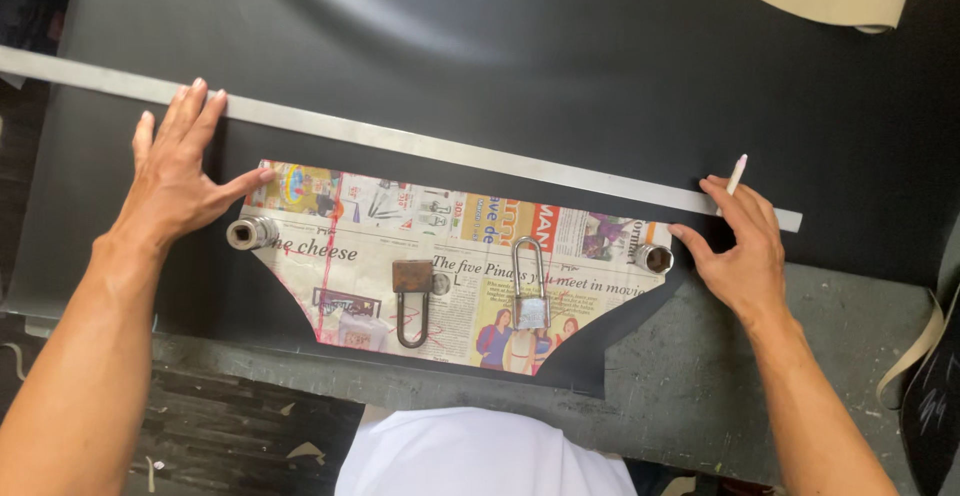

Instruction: The person uses shears to cut a dark sheet of material along a template secured with weights and a padlock. They then place a newspaper template on the material, mark a line with a ruler and chalk, and cut along the marked line.

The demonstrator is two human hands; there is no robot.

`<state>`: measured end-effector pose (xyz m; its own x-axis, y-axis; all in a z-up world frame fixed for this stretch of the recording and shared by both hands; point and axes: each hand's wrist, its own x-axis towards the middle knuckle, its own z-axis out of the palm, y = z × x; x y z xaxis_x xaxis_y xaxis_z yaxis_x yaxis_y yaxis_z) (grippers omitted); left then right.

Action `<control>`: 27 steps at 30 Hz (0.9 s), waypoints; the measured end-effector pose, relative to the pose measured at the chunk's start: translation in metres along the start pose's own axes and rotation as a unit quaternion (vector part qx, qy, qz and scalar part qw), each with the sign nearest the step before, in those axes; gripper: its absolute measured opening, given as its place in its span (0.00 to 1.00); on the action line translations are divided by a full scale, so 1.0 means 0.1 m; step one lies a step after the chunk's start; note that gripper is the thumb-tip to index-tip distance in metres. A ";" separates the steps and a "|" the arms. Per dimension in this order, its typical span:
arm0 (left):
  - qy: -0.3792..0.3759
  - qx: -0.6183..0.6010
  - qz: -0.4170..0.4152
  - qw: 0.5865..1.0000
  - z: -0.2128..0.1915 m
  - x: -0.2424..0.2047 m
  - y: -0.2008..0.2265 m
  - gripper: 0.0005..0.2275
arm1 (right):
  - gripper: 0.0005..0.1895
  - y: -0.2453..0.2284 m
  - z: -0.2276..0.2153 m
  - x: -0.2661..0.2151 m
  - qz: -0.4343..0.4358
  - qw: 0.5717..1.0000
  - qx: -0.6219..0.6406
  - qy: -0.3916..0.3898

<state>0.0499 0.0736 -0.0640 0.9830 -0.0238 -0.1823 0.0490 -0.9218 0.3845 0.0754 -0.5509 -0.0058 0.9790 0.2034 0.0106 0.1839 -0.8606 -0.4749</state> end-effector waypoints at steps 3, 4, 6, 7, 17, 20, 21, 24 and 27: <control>0.025 -0.013 -0.002 1.000 0.02 -0.13 0.00 0.43 | 0.29 0.00 0.08 -0.03 0.007 1.000 0.002 0.029; 0.029 -0.008 -0.002 1.000 0.04 -0.14 0.00 0.42 | 0.28 0.00 0.10 -0.08 0.014 0.999 0.006 0.038; 0.036 0.004 -0.004 0.999 0.09 -0.15 0.00 0.40 | 0.26 0.02 0.16 -0.17 0.025 0.998 0.010 0.054; 0.050 0.011 0.001 0.999 0.11 -0.17 0.00 0.39 | 0.25 0.04 0.19 -0.19 0.027 0.998 0.010 0.062; 0.089 0.020 -0.003 0.996 0.16 -0.21 0.03 0.35 | 0.19 0.20 0.32 -0.32 -0.003 0.997 -0.007 0.074; 0.083 0.014 -0.018 0.996 0.15 -0.23 0.07 0.35 | 0.17 0.20 0.31 -0.32 -0.024 0.996 -0.018 0.086; 0.081 0.011 -0.022 0.996 0.15 -0.23 0.08 0.35 | 0.17 0.19 0.32 -0.33 -0.015 0.996 -0.005 0.084; 0.075 0.003 -0.029 0.997 0.14 -0.24 0.09 0.35 | 0.17 0.18 0.32 -0.32 0.010 0.997 0.023 0.080; 0.076 0.000 -0.031 0.997 0.15 -0.25 0.09 0.35 | 0.18 0.21 0.34 -0.32 0.011 0.996 0.025 0.079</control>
<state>0.0231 0.0596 -0.0698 0.9935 0.0925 -0.0665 0.1108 -0.9194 0.3774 0.0449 -0.5597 -0.0455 0.9850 0.1052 0.1367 0.1617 -0.8392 -0.5193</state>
